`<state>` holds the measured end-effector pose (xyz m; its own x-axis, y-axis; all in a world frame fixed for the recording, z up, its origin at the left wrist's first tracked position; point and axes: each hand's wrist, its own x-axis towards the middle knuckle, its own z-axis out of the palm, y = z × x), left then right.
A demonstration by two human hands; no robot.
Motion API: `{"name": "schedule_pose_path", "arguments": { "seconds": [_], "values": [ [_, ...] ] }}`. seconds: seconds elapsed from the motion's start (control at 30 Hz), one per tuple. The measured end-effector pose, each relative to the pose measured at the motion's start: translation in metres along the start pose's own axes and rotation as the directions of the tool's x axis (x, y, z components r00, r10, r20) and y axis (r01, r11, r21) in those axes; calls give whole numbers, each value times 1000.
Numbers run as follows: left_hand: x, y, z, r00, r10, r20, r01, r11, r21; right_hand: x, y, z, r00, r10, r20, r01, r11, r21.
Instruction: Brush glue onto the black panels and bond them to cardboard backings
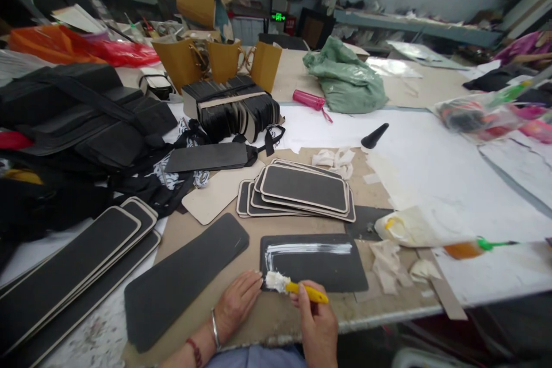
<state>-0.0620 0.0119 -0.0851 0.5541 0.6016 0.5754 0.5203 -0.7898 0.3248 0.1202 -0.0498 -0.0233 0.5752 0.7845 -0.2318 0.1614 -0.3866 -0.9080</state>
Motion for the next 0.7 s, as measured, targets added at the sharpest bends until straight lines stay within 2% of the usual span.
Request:
{"name": "schedule_pose_path", "arguments": {
  "seconds": [0.13, 0.33, 0.43, 0.53, 0.7],
  "values": [
    [-5, -2, 3, 1000, 5, 5, -5, 1000, 9, 14, 11, -28, 991, 7, -133, -15, 998, -56],
    [-1, 0, 1, 1000, 7, 18, -8, 999, 44, 36, 24, -98, 939, -68, -337, 1, 981, -195],
    [0, 2, 1, 1000, 8, 13, -9, 998, 63, 47, 32, -127, 912, -78, -403, -52, 952, -302],
    [-1, 4, 2, 1000, 11, 6, -11, 996, 90, 55, 38, -146, 891, -127, -435, -70, 910, -409],
    [-2, 5, 5, 1000, 0, -16, 1, 995, 103, 60, 29, -161, 848, -302, -435, 35, 851, -523]
  ]
}}
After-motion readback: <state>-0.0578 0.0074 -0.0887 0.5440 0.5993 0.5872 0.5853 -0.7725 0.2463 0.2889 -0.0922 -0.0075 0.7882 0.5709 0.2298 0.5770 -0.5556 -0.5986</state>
